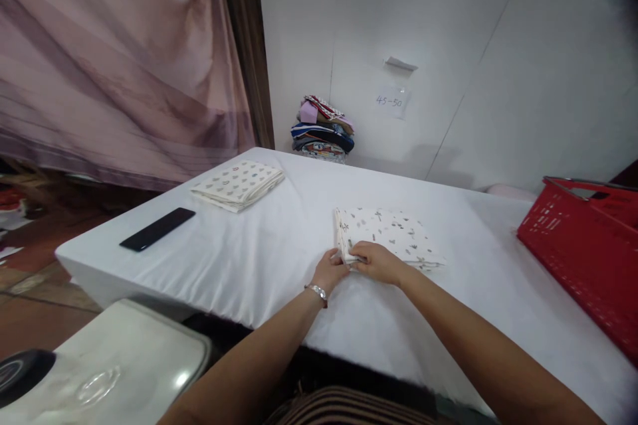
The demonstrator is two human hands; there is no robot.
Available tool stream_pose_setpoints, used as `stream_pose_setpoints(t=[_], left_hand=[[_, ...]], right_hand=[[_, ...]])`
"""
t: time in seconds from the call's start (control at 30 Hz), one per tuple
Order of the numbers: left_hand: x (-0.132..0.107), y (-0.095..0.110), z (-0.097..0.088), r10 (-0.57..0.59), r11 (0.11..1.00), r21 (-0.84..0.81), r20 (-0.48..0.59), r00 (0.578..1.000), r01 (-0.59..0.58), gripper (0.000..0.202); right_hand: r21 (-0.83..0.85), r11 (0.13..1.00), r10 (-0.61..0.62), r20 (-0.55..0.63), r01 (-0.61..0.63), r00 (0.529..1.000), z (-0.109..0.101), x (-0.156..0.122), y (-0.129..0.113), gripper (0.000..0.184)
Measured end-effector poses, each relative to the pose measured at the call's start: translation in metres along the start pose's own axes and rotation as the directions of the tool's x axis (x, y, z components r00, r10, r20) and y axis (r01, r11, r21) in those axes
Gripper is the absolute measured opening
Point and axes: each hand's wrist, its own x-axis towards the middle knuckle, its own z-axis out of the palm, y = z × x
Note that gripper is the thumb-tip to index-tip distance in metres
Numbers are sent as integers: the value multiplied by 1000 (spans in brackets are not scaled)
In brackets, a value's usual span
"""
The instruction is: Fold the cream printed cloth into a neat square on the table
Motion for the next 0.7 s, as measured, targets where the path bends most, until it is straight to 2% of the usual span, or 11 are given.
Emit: stream_pose_setpoints(t=[0.1,0.2,0.37,0.5,0.7], left_hand=[[1,-1,3,17,998,-53,-40,999,-19,63],[1,-2,5,17,996,-90,-58,998,-22,55],[2,-2,6,9,995,-98,-46,999,-13,52],[1,-1,5,10,998,-59,-44,999,-13,54],[-1,0,3,44,998,44,-41,998,-42,60]], right_hand=[[-83,997,-2,-20,1,1000,5,3,0,5],[-90,996,10,-29,-12,1000,8,5,0,6],[-31,988,151,-58,-153,987,11,8,1,10],[-7,971,238,-97,-240,966,15,12,1,10],[74,959,280,-118,-273,953,14,14,5,7]])
